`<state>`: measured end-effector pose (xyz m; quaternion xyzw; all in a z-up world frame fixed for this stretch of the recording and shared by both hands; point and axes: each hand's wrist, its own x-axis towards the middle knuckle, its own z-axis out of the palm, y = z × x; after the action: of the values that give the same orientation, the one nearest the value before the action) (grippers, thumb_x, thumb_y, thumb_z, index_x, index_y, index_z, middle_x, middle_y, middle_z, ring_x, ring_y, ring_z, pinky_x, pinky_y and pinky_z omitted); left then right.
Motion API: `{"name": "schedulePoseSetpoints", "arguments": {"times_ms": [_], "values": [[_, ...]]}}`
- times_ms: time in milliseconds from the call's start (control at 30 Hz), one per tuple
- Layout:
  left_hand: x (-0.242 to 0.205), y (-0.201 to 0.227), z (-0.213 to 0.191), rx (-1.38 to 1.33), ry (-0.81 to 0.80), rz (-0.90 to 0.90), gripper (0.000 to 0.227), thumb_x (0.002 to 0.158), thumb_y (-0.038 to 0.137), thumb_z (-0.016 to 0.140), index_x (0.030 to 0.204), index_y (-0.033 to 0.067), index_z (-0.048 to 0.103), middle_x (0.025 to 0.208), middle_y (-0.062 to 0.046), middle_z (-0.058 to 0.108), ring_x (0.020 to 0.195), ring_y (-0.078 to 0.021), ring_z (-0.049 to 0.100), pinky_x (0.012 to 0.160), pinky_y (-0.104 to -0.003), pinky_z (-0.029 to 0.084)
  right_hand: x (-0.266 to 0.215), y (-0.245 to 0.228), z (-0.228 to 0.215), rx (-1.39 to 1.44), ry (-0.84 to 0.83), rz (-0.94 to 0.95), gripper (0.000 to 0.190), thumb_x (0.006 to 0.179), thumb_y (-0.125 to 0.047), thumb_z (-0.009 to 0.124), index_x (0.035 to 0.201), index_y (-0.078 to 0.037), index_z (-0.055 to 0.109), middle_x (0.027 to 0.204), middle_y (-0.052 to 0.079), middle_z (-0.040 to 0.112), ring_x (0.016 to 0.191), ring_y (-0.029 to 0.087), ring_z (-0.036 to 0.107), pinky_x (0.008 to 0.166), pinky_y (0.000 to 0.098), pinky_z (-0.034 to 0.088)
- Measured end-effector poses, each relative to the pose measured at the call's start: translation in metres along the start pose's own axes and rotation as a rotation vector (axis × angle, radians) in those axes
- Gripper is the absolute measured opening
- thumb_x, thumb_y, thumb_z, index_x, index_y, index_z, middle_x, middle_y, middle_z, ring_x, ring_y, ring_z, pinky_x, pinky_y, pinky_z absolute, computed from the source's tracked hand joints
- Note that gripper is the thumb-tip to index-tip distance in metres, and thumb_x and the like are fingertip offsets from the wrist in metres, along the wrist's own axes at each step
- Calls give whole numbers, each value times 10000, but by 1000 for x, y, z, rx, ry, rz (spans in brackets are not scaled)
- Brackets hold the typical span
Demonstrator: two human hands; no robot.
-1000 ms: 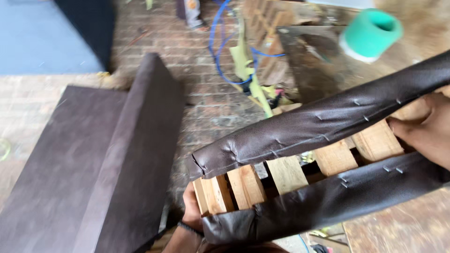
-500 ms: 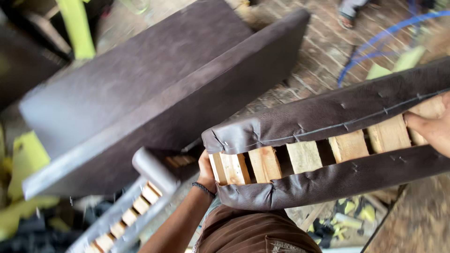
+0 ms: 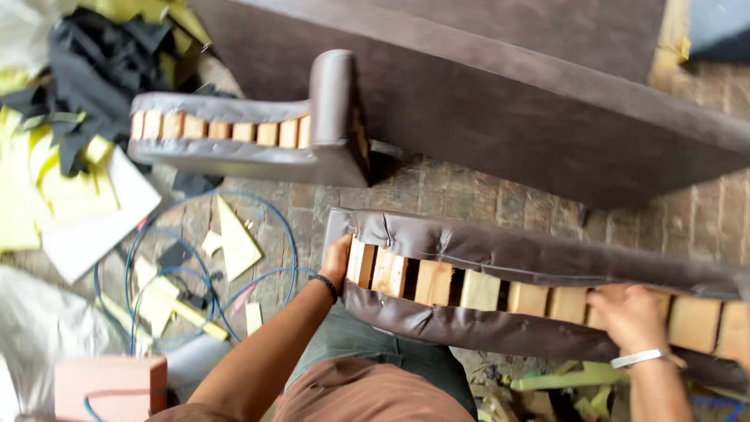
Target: The person staples brown fabric onto a wooden chair frame using a pneumatic staple gun. They pull the fabric taut, align edges, and drive staples along the perimeter and corners to secure the upholstery.
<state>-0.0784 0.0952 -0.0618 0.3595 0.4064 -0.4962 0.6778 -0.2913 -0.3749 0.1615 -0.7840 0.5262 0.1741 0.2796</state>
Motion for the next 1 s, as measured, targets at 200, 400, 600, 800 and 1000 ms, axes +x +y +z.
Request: {"name": "schedulePoseSetpoints", "arguments": {"times_ms": [200, 400, 600, 800, 1000], "values": [[27, 44, -111, 573, 184, 302, 395, 959, 256, 446, 982, -9, 737, 936, -96, 740, 798, -220, 650, 748, -350, 530, 34, -23, 149, 83, -146, -47, 457, 764, -179, 833, 1161, 23, 733, 1148, 150, 763, 1015, 235, 703, 928, 385, 531], [-45, 95, -178, 1036, 652, 505, 391, 917, 326, 556, 1177, 70, 698, 1058, -174, 743, 964, -317, 711, 869, -423, 551, 24, -89, 285, -58, -144, 18, 569, 745, -262, 902, 1123, 104, 687, 1083, 244, 733, 972, 323, 710, 883, 411, 528], [-201, 52, -260, 1087, 715, 397, 384, 886, 315, 671, 1199, 109, 753, 1164, -113, 770, 1073, -234, 730, 949, -344, 545, 21, -136, 388, 187, -195, -42, 341, 695, -162, 840, 992, 2, 814, 1011, 139, 791, 928, 249, 735, 856, 342, 544], [-297, 1, -300, 692, 875, 256, 368, 894, 250, 688, 1212, 72, 736, 1100, -95, 803, 989, -174, 734, 895, -327, 552, 56, -178, 470, 363, -265, -17, 315, 756, -119, 817, 1047, -2, 783, 1009, 109, 768, 893, 216, 697, 806, 336, 521], [-319, -36, -279, 719, 1011, 243, 379, 894, 297, 670, 1211, 101, 735, 1098, -92, 817, 1023, -196, 762, 916, -331, 562, 79, -203, 460, 382, -600, 266, 328, 861, -171, 780, 1157, -31, 755, 992, 80, 728, 855, 207, 633, 729, 359, 454]]}}
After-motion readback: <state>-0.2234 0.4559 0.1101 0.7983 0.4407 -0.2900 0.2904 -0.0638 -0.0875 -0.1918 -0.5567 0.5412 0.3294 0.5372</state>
